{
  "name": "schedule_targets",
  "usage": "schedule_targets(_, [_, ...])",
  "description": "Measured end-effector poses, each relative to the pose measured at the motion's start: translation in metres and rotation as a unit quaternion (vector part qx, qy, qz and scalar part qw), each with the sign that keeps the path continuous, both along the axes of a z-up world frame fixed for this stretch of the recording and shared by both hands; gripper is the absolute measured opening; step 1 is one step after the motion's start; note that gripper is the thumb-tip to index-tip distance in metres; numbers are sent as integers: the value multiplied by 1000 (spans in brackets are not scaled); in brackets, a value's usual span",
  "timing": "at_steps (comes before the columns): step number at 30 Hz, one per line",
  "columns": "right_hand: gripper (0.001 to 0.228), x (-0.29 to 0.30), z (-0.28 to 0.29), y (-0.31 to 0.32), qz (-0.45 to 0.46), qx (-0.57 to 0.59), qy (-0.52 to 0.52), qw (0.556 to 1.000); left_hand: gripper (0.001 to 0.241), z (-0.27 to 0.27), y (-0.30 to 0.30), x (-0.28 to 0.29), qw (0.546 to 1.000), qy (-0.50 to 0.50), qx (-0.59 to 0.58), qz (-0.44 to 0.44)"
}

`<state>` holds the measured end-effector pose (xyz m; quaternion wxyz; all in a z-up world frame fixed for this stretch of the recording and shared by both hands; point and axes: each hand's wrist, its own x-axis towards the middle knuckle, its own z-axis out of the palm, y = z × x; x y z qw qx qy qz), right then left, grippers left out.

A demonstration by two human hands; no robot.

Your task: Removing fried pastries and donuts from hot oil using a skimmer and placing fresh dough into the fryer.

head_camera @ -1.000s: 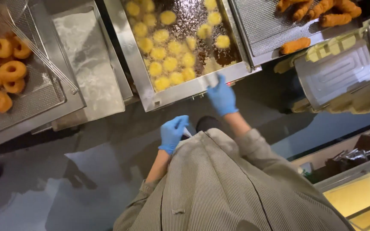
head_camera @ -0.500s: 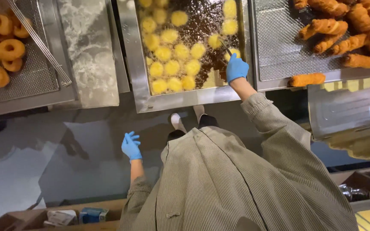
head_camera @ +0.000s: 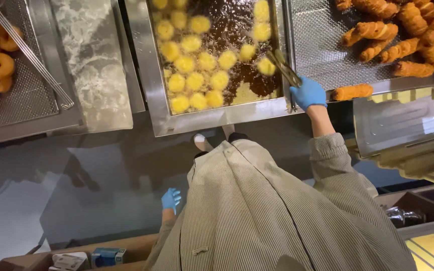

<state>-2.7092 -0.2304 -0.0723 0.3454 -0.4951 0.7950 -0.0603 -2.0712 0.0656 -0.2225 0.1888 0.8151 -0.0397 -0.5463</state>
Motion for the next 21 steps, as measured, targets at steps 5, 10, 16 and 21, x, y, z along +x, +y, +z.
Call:
schedule_targets(5, [53, 27, -16, -2, 104, -14, 169, 980, 46, -10, -38, 22, 998, -20, -58, -35])
schedule_targets(10, [35, 34, -102, 6, 98, -44, 229, 968, 44, -3, -91, 33, 987, -46, -134, -74])
schedule_targets(16, [42, 60, -2, 11, 110, -83, 193, 972, 45, 2, -100, 25, 982, -44, -173, -67])
schedule_targets(21, [31, 82, -45, -29, 109, -73, 174, 976, 45, 0, -67, 14, 987, -43, -135, -80])
